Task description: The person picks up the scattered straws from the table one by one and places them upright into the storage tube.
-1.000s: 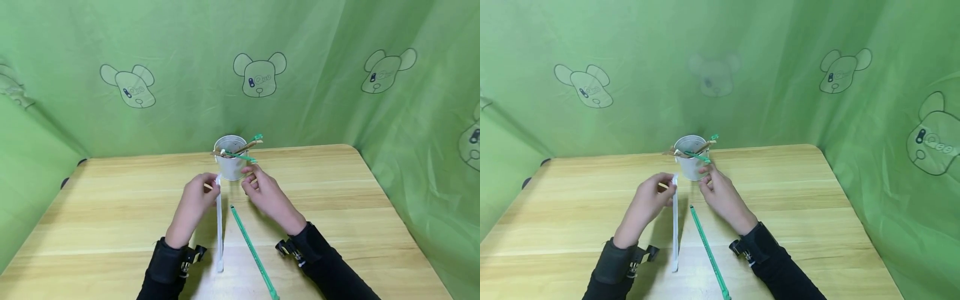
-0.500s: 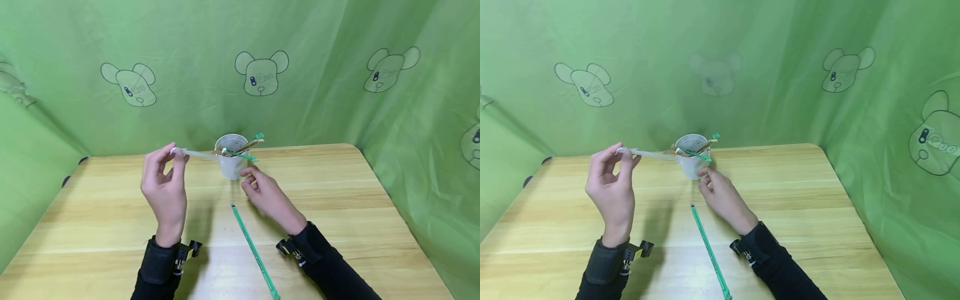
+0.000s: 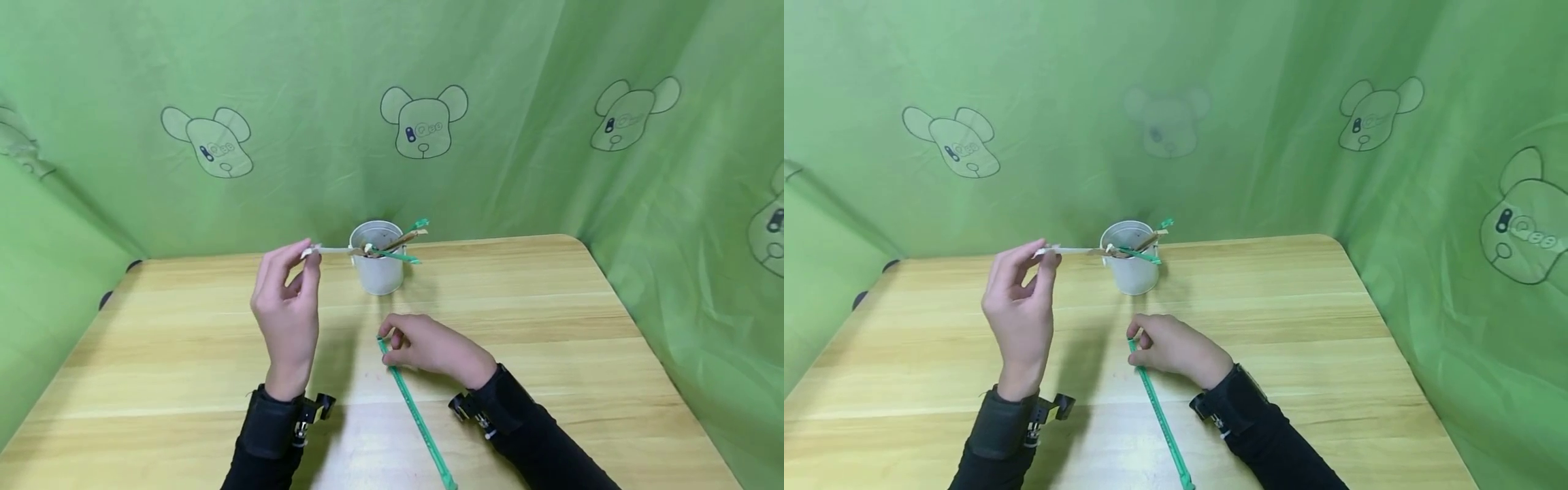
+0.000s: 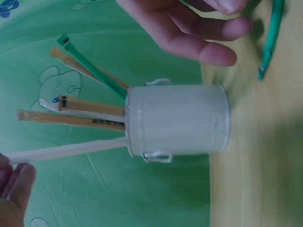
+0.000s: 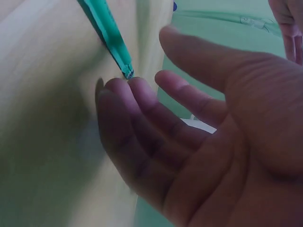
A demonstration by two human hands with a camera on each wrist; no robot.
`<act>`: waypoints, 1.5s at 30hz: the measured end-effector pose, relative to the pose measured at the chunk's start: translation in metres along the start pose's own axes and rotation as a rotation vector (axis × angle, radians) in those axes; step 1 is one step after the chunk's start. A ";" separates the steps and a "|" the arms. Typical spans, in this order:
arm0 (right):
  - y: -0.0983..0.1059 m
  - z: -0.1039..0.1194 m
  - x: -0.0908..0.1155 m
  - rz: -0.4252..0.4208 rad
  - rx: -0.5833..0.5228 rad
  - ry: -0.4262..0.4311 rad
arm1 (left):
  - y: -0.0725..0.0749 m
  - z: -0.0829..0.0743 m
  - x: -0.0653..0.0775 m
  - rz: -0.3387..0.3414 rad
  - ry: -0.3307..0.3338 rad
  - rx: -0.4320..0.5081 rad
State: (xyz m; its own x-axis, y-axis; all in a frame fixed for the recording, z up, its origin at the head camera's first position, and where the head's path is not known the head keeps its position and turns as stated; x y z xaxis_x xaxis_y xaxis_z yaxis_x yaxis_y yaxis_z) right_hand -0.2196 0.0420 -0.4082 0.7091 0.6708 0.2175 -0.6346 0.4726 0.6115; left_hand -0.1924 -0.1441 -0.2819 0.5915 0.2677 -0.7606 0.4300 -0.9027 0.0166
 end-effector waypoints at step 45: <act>0.034 0.021 0.010 -0.416 -0.185 0.085 | -0.026 0.054 0.029 0.686 0.425 -0.472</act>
State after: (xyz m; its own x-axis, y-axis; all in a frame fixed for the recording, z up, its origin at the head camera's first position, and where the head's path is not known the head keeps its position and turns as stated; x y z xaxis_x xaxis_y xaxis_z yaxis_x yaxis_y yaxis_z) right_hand -0.2278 0.0527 -0.3691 0.8926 0.4428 -0.0853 -0.3508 0.8007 0.4855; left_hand -0.2236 -0.1309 -0.3397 0.9783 -0.0886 -0.1871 0.0715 -0.7036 0.7070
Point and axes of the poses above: each hand's wrist, its own x-axis away from the middle knuckle, its own y-axis out of the back of the hand, z = x × y, the point moved 8 cm from there along -x, towards the middle knuckle, and after that the axes turned 5 degrees about z, right-handed, at the moved point
